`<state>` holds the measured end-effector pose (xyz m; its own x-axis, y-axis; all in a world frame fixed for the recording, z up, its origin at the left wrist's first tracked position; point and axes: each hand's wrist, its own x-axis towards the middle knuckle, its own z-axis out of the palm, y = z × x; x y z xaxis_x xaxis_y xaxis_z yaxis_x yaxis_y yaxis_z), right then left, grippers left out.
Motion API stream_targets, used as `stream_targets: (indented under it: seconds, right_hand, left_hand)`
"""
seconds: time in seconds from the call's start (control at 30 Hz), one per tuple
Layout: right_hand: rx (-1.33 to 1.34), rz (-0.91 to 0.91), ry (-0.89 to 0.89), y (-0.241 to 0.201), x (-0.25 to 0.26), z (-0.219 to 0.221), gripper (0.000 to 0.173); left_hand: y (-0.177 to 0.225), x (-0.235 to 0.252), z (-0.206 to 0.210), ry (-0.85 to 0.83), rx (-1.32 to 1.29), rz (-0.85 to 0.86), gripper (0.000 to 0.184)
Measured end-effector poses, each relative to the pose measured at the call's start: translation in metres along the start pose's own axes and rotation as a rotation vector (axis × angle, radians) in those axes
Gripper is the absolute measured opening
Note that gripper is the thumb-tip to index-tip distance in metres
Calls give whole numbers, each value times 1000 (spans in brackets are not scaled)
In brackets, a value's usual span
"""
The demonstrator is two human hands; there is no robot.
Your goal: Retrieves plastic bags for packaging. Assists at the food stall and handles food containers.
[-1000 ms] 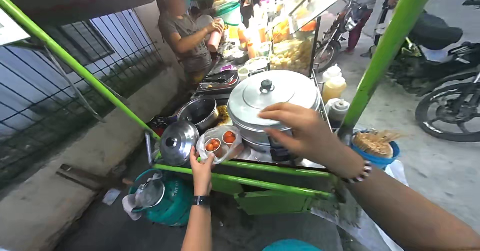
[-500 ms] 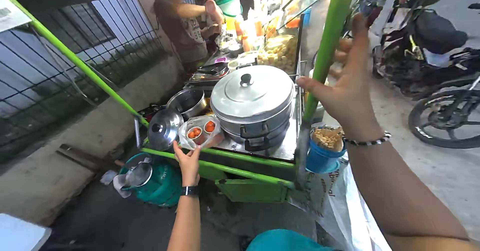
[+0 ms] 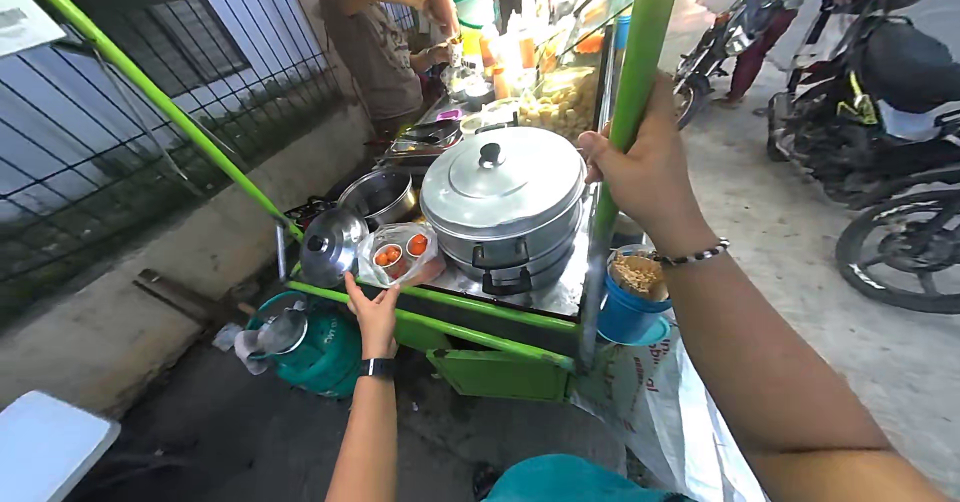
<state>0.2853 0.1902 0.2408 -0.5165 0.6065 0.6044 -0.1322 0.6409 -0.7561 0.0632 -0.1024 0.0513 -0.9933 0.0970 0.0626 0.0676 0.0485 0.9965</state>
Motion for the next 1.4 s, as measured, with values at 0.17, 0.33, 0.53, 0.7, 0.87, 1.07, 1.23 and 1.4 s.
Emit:
stream_targets:
  seconds: [0.17,0.33,0.53,0.7,0.87,1.07,1.23,1.4]
  right_hand:
    - [-12,12,9,-2,-1,1,75]
    - [8,3,9,-1,-1,2,74]
    - [12,10,10,0,-1,3,75]
    - [0,13,19,-2,-2,3,73]
    - [-22,15,24,-2,-2,3,75]
    - [-14,5,29,-1,-2,3,76]
    - [-14,8,33,-1,-1,3,77]
    - [-22,-7,35,2,-1,3,77]
  left_hand:
    - [-2,1,0,-5,12,5,109]
    - [-1,3,-1,-14,-1,-11,110]
    - [-4,9,-1,-20,-20,-17,111]
    - [-5,15,-3,-22,15,-2,110]
    - [-7,19,-5,-29,15,3,110]
    - [-11,26,-5,-46,3,4,101]
    - [-14,32,-4,-61,37,4,92]
    - [-17,35,-2,-71,24,35,98]
